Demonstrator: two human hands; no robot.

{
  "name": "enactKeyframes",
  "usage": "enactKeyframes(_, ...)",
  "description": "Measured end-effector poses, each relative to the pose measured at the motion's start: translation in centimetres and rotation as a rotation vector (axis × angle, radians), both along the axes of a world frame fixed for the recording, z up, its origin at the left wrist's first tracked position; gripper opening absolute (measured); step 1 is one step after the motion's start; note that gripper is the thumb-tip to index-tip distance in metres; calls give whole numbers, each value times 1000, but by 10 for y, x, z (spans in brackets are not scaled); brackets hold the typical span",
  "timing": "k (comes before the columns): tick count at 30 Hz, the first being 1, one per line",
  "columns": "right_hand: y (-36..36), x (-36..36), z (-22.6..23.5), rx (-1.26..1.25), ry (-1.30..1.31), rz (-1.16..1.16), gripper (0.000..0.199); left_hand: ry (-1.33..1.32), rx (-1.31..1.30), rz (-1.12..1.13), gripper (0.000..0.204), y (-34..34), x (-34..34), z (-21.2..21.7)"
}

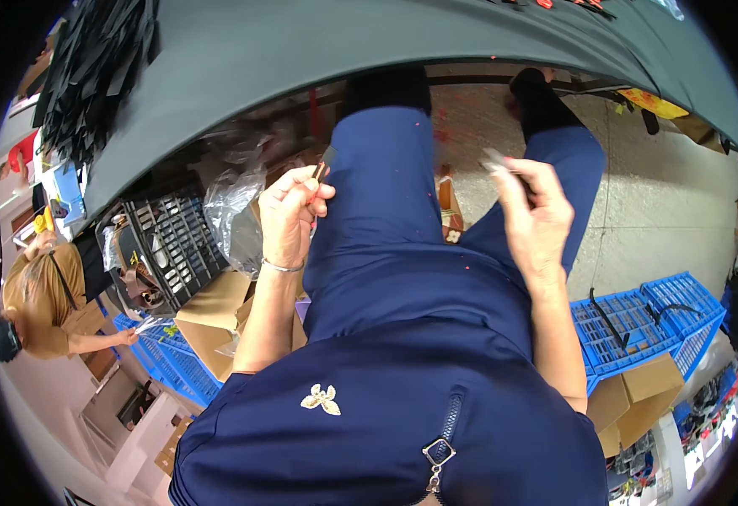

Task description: The person picks up pull tabs from a table, trims their cords with thread snips, and places the finished items into a box.

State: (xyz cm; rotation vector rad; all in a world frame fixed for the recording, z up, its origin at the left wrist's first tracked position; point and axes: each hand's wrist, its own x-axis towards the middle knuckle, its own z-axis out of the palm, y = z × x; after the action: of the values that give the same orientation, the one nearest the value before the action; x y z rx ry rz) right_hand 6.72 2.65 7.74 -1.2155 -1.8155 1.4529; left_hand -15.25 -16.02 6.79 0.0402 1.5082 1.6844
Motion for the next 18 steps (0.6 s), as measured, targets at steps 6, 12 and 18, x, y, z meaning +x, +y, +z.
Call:
enactKeyframes(6, -23, -52, 33, 457, 28, 417, 23, 138, -80, -279, 18, 19, 20, 30)
enactKeyframes(12, -31, -57, 26, 629, -85, 440, 15, 117, -54, -293, 16, 16, 38, 35)
enactKeyframes(18, -16, -37, 21, 77, -51, 213, 12, 235, -93, 124, 18, -26, -8, -19)
